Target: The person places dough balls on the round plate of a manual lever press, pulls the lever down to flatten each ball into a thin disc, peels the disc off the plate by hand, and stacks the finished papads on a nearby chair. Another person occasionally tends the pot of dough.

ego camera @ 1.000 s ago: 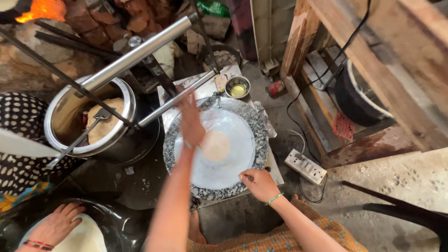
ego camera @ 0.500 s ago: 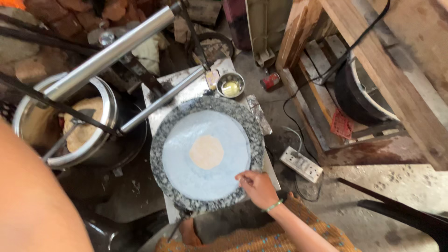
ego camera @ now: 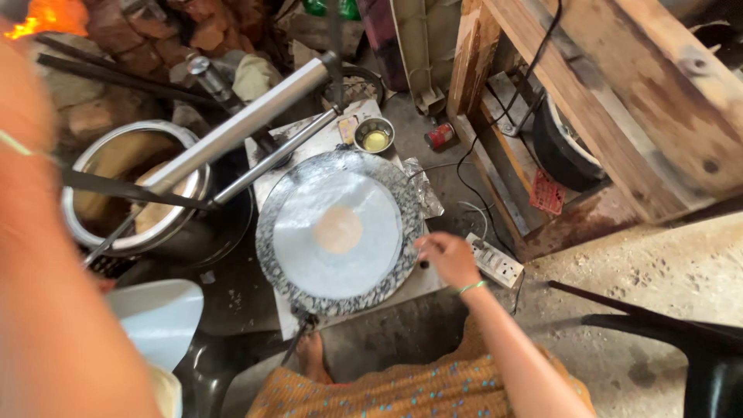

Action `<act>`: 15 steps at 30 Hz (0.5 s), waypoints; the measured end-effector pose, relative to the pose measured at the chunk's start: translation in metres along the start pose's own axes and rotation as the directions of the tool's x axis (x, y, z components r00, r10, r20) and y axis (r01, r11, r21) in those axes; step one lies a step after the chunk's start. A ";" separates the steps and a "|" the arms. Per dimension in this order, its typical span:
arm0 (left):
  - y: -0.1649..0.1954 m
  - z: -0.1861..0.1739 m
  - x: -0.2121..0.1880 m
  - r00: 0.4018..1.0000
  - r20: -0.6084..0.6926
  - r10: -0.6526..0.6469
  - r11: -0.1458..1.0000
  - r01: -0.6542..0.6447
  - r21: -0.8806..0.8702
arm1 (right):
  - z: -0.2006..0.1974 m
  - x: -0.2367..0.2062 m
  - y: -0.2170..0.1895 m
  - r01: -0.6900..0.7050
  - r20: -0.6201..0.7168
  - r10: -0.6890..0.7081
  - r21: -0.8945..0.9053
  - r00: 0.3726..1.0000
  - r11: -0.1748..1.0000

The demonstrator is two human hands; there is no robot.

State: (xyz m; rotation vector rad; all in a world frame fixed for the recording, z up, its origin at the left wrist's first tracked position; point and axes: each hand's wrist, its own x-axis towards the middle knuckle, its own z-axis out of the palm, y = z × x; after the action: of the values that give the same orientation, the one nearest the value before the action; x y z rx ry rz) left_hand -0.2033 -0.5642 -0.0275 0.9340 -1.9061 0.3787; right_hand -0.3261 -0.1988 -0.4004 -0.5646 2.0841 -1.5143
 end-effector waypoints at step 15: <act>0.081 -0.161 -0.408 0.196 0.950 0.243 0.961 0.087 -0.264 | -0.280 -0.058 0.091 -0.303 -0.276 0.162 -0.608 0.947 0.734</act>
State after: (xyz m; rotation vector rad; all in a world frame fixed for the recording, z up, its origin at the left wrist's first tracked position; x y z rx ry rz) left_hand -0.0570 -0.2303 -0.2854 0.9568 -3.1090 -0.6703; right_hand -0.4555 0.0725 -0.4067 -0.3561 2.7285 -0.6962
